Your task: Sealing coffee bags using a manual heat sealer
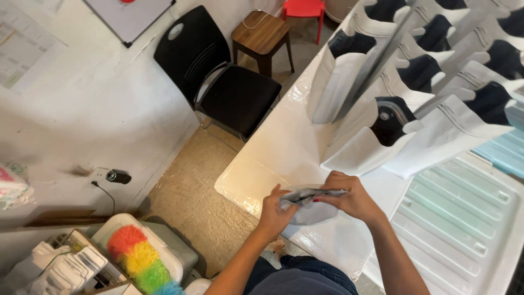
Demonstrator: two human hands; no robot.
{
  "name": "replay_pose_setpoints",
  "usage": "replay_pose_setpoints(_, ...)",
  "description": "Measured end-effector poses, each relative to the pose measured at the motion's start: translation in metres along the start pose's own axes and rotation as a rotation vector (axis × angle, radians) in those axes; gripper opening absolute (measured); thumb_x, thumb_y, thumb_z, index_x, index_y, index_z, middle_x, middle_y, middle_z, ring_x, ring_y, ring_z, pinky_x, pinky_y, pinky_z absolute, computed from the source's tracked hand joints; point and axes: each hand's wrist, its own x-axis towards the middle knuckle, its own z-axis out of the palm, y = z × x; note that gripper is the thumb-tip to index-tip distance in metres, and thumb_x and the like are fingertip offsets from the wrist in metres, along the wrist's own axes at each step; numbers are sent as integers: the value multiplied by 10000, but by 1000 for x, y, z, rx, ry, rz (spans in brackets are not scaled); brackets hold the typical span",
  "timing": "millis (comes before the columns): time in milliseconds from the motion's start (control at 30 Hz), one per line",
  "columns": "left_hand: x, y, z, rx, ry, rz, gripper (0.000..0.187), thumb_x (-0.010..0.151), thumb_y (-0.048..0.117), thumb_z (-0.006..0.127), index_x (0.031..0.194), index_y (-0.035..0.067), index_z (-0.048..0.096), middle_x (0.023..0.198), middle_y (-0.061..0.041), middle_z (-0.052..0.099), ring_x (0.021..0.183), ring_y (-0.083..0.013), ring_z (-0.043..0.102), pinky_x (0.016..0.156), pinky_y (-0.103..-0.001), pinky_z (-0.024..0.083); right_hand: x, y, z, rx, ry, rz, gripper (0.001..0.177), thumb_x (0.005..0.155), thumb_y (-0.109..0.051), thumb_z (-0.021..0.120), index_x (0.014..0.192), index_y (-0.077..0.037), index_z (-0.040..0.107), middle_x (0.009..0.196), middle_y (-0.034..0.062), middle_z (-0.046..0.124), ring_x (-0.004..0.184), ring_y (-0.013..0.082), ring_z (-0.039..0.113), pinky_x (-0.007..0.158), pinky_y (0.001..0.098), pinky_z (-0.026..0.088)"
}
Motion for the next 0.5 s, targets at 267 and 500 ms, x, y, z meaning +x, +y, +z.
replay_pose_setpoints(267, -7, 17, -48, -546, 13, -461, 282, 907, 173, 736, 1135, 11, 766, 1047, -70, 779, 959, -146, 696, 823, -266, 557, 19, -22, 33, -326, -290, -147, 161, 925, -224, 705, 891, -68, 729, 742, 38, 706, 641, 209, 663, 596, 326, 518)
replay_pose_setpoints(500, -55, 56, -156, -186, 504, -169, 637, 838, 162, 786, 1414, 117, 518, 1477, -98, 549, 1393, -253, 472, 1169, -400, 389, 77, -67, 158, -293, -353, -435, 235, 939, -101, 651, 715, -68, 586, 572, 9, 510, 489, 191, 440, 465, 338, 354)
